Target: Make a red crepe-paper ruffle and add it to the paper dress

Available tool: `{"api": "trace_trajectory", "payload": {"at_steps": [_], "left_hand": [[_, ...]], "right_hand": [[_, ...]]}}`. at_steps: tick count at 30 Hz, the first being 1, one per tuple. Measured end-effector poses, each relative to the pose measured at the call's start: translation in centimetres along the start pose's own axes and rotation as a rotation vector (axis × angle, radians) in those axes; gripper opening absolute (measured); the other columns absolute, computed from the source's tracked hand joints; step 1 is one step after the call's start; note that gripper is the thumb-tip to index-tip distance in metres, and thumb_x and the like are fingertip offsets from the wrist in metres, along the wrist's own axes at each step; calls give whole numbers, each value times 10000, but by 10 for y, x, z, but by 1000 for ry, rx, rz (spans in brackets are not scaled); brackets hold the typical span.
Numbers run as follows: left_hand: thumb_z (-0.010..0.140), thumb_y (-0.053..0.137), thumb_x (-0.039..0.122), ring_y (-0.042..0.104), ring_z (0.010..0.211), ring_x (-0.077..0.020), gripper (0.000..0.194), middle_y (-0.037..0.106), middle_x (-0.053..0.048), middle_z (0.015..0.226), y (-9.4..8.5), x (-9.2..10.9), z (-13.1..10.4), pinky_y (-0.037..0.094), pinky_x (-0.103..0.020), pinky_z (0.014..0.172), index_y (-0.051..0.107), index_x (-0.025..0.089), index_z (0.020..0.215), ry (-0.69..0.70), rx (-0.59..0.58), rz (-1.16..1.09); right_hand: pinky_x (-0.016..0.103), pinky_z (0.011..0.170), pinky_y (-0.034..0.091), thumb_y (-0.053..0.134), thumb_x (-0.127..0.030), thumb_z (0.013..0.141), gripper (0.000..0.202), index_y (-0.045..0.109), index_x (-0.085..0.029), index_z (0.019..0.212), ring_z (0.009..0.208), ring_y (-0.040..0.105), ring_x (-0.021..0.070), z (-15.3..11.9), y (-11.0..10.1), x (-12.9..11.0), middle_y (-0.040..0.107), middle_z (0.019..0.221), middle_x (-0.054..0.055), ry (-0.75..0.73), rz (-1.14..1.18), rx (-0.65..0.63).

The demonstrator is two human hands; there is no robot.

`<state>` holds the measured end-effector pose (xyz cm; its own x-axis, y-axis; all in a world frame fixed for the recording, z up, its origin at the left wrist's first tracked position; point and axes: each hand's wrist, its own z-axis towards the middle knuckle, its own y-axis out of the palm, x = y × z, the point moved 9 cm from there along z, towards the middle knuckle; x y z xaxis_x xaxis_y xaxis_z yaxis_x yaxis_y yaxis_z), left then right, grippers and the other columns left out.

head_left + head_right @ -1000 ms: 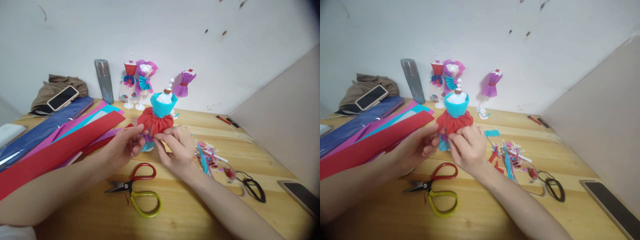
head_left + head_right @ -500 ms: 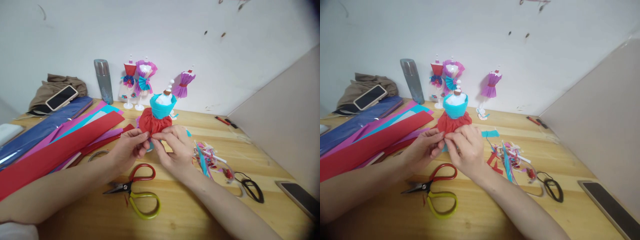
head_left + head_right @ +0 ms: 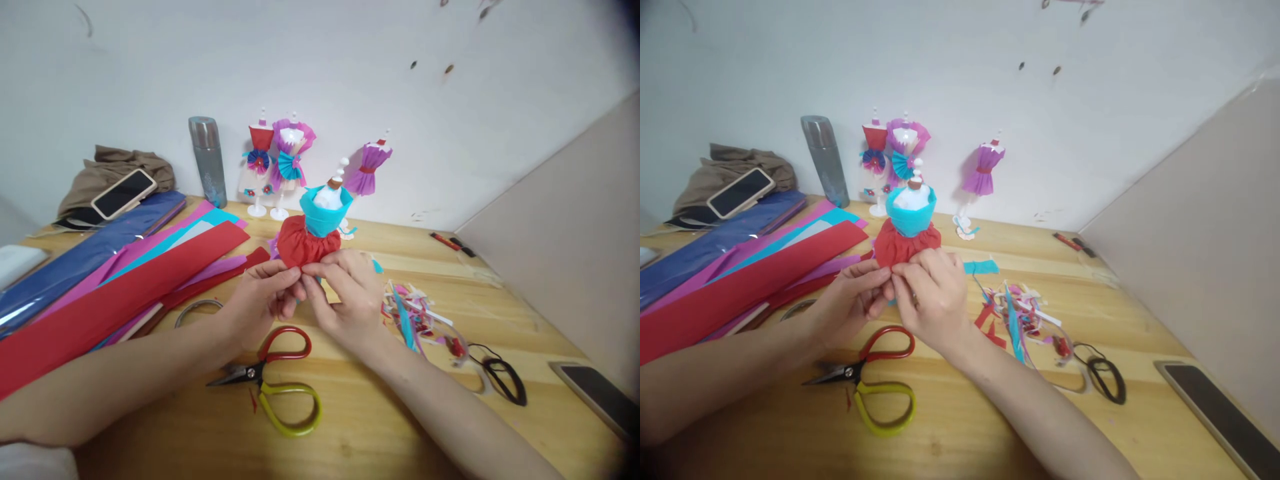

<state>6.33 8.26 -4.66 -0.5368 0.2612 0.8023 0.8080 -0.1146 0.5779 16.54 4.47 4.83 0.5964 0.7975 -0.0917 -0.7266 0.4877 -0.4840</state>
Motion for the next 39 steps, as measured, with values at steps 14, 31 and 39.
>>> {"api": "trace_trajectory", "payload": {"at_steps": [14,31,39], "left_hand": [[644,894,395,476,415,-43,350,643,5,585,0,7,-2,359,-189,410,669,130,597,86,21,59],[605,908,380,481,402,-51,344,657,-13,580,-2,5,-1,336,-190,394,671,130,596,72,59,34],[627,874,311,493,395,-53,284,649,-1,562,-6,9,-1,327,-175,384,652,137,594,64,81,46]], "right_hand": [[351,640,324,557,-128,926,169,726,-131,916,662,508,171,-4,0,-9,648,719,52,-174,-99,-28],[338,625,372,526,-201,989,276,689,-154,1207,723,551,190,1,1,-2,631,828,70,-138,-123,-101],[310,608,430,567,-130,945,184,718,-188,1033,678,578,151,7,-22,16,633,766,28,-69,84,31]]}}
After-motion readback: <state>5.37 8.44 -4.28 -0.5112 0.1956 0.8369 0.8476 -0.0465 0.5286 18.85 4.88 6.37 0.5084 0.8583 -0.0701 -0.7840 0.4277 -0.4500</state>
